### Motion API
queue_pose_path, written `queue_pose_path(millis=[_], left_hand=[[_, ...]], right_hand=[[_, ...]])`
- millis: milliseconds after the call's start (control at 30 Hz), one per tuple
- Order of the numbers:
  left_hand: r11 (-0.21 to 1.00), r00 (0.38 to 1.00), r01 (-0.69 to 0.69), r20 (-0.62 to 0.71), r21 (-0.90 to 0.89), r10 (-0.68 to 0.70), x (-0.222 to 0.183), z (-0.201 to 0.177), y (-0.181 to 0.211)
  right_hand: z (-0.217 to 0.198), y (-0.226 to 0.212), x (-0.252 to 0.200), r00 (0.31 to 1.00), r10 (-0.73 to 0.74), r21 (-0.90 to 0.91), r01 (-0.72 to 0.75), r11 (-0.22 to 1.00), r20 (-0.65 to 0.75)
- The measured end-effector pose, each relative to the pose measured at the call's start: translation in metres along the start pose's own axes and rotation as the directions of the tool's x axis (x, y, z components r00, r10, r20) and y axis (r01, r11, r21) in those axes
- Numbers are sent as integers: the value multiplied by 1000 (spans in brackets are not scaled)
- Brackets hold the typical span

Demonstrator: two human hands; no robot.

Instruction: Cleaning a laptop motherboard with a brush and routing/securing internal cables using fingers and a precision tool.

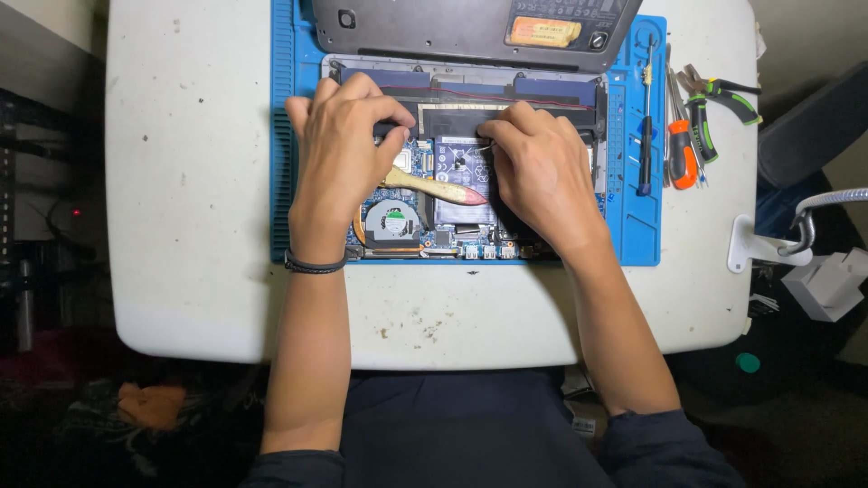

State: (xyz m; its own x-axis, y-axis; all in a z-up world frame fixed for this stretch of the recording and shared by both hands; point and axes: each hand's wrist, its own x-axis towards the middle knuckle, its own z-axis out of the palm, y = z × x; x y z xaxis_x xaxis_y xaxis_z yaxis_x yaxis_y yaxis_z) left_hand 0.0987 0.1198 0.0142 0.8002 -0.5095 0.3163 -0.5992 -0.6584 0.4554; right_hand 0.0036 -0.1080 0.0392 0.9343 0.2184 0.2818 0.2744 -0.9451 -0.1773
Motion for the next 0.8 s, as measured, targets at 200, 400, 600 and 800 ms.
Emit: queue_pose_path(millis=[200, 400, 600, 800], left_hand=[[997, 1000, -8, -9, -71, 7, -1, -1, 3], [996, 1000, 11, 11, -89, -10, 0, -6, 8], [999, 1000, -21, -16, -29, 20, 0, -2, 10], [1000, 1000, -12, -3, 1, 12, 0, 1, 10]], right_hand=[[-3, -2, 1, 995, 102, 201, -101, 974, 7], [-10, -4, 2, 984, 172, 316, -174, 933, 34], [-18, -6, -4, 994, 65, 335, -92, 938, 90], [-9, -9, -5, 997, -8, 300, -16, 954, 77]])
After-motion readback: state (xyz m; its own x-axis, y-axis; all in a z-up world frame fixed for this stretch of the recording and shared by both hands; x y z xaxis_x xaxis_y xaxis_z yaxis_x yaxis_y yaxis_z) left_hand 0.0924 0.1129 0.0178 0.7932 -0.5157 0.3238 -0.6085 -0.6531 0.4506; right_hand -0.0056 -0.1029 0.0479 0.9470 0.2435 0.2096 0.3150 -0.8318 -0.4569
